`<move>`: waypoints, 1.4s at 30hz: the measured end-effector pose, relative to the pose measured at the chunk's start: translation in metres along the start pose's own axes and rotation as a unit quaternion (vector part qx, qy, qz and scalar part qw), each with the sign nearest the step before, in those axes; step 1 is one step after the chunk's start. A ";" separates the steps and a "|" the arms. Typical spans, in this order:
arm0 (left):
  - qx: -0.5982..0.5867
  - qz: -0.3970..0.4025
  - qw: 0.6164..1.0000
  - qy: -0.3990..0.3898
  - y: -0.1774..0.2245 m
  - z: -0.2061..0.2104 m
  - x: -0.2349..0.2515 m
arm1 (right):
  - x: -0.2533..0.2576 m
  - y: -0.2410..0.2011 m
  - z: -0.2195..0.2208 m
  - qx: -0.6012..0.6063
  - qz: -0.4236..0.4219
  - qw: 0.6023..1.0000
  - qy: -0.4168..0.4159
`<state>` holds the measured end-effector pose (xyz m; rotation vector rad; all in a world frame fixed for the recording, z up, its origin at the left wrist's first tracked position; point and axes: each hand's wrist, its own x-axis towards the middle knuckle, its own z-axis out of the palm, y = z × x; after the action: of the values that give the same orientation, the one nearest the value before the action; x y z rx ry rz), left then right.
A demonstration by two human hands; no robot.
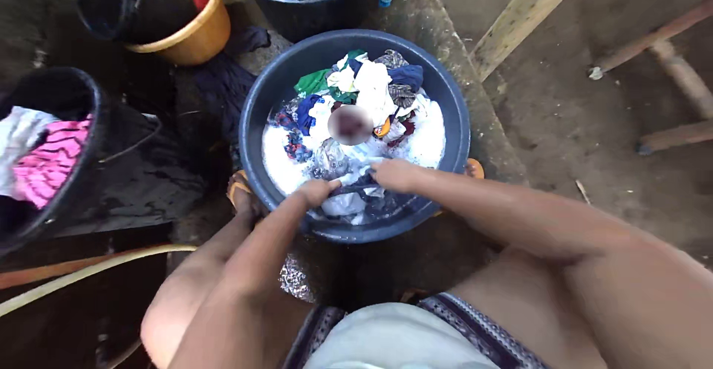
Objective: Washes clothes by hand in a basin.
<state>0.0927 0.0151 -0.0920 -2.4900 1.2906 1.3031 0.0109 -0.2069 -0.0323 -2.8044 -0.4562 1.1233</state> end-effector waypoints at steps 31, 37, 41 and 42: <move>-0.125 -0.210 0.969 -0.023 0.017 0.063 0.075 | 0.105 -0.006 0.112 0.197 0.162 0.965 -0.057; -0.063 -0.177 0.981 -0.043 0.009 0.049 0.066 | 0.103 0.014 0.117 0.216 0.119 0.967 -0.056; -0.002 -0.076 0.997 -0.004 -0.009 0.002 0.037 | 0.074 0.022 0.058 0.147 0.031 0.984 -0.091; 0.016 -0.040 0.999 0.018 -0.013 -0.011 0.023 | 0.058 0.021 0.042 0.140 0.014 0.988 -0.069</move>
<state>0.1156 0.0043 -0.1048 -2.5263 1.1938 1.2170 0.0274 -0.2107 -0.1049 -2.5095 -0.2465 1.2828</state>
